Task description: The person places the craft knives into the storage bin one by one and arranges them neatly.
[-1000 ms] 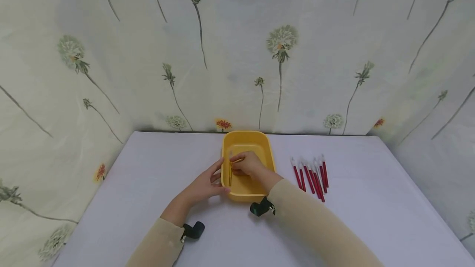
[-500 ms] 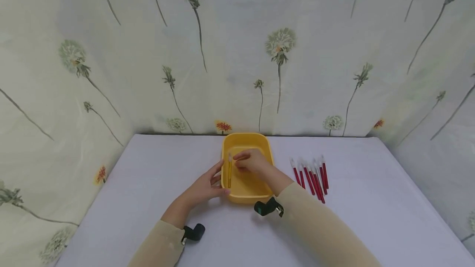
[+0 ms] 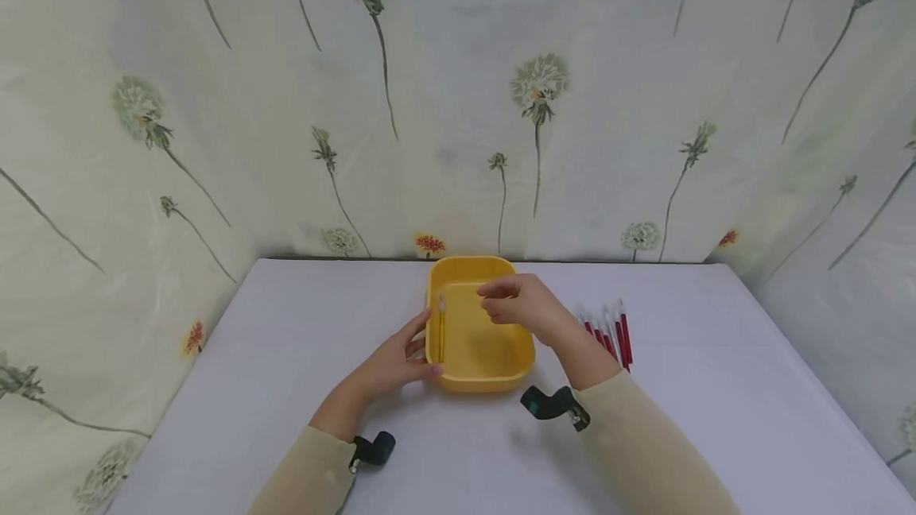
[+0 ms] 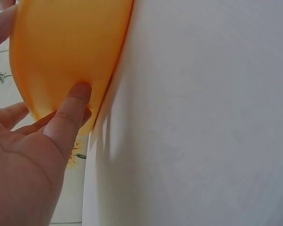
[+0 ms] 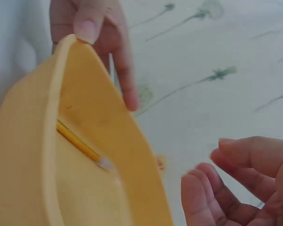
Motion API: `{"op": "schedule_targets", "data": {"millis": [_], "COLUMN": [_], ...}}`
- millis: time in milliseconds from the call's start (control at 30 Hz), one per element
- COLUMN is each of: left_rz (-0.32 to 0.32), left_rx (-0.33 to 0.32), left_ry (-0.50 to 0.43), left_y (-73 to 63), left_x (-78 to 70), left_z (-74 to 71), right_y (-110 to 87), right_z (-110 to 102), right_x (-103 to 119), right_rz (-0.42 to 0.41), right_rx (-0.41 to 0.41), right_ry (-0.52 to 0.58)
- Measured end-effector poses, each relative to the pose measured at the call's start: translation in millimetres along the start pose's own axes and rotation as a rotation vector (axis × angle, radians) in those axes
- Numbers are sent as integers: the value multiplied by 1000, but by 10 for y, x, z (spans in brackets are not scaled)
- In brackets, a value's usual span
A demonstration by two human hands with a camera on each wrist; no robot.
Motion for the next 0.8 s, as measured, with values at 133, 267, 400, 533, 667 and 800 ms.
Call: {"op": "schedule_targets", "data": {"millis": [133,267,400,533,667,800], "left_rz": [-2,-4,-7,-4,-3,-2], "left_rx": [-7,-6,-4,-6,-3,-3], "left_ry": [-1,-6,-8,-8,-7,-9], "left_y": [-13,-30,-35,-24,-10,-4], "left_x": [-10,-21,-28,-16,3,12], "left_z": [1,9,17,20,20,16], "right_y": [-133,-292,-447,-601,-751,-854], "right_z": [-158,-342,-545,-725,-885,-1041], "right_x": [29,46,40,6,-52,-166], "right_rz": [-28,-15,-9,-18,-20,-39], "right_rx": [-5,-37,-71,-100,-126,-143], "right_ry": [23,-6,-45,-79,-132,-166]}}
Point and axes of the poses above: each hand's wrist, its own y-axis towards the middle knuckle, its own z-axis out of the palm, x = y × z, the point moved 3 cm from there along y, towards the middle knuckle, and after that the axes turned 11 degrees about -z, right-handed, at the moved point
